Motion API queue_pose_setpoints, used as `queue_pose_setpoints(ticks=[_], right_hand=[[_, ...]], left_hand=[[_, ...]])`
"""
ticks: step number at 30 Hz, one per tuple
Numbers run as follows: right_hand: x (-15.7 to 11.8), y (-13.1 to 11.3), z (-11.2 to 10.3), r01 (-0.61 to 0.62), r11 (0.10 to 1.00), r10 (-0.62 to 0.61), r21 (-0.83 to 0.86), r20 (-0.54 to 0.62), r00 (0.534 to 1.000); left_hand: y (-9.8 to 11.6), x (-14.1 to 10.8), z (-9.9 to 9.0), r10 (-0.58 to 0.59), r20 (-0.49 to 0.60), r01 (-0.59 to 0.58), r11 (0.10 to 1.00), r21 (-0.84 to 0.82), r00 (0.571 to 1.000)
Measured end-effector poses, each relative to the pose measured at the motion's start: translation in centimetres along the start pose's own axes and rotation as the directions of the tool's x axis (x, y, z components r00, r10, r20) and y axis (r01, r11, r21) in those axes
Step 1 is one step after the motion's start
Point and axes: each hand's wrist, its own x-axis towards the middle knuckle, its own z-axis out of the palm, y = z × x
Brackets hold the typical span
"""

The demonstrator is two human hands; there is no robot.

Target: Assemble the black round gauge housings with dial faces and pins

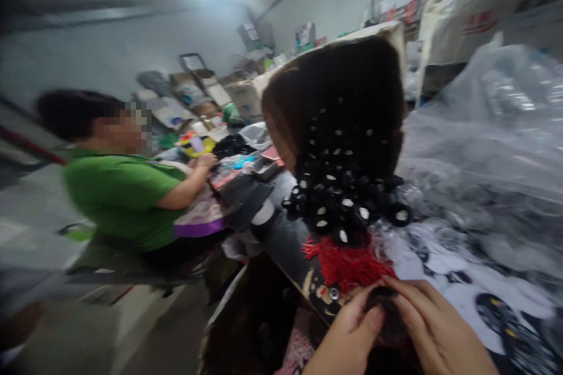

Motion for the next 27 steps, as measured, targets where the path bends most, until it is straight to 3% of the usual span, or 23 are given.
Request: queue_pose_setpoints(ticks=[3,5,8,11,13,16,21,24,27], right_hand=[[0.7,-1.3,-0.1,-0.197,0.980,0.196,-0.038,-0.038,0.980],[0.7,-1.2,0.0,-0.264,0.962,0.257,-0.072,-0.101,0.961],[0.7,-1.0,-0.2,-0.253,0.963,0.234,-0.097,-0.174,0.957],[1.4,-1.6,-0.6,-0.193,0.971,0.159,-0.141,-0.222,0.962],[2.2,-2.1,-0.8,-0.179,0.971,0.144,-0.157,-0.213,0.966],[3.1,-2.2,-1.0,-0.234,0.969,0.220,-0.084,-0.153,0.963],[3.0,-2.5,-1.2,-0.312,0.946,0.313,0.088,0.002,0.950],[2.6,-3.1,-1.4,-0.305,0.944,0.291,0.123,0.119,0.949],[2.0,-3.5,-1.6,-0.340,0.922,0.315,0.187,0.148,0.937]], left_hand=[[0.1,0.4,0.4,-0.019,0.052,0.012,0.990,0.141,0.998],[0.0,0.8,0.9,-0.031,0.123,0.009,0.984,0.178,0.992],[-0.1,1.1,1.6,-0.024,0.180,-0.020,0.970,0.241,0.983],[0.0,1.3,1.6,-0.017,0.160,-0.041,0.935,0.351,0.987],[0.3,1.5,1.1,0.010,0.148,-0.077,0.885,0.458,0.989],[1.1,2.5,0.0,-0.013,0.196,-0.107,0.801,0.589,0.981],[2.5,3.5,-0.9,-0.072,0.217,-0.078,0.787,0.613,0.974],[2.1,1.5,-3.0,-0.057,0.158,-0.055,0.780,0.623,0.986],[0.1,-3.0,-8.5,-0.093,0.008,0.063,0.738,0.671,0.996]])
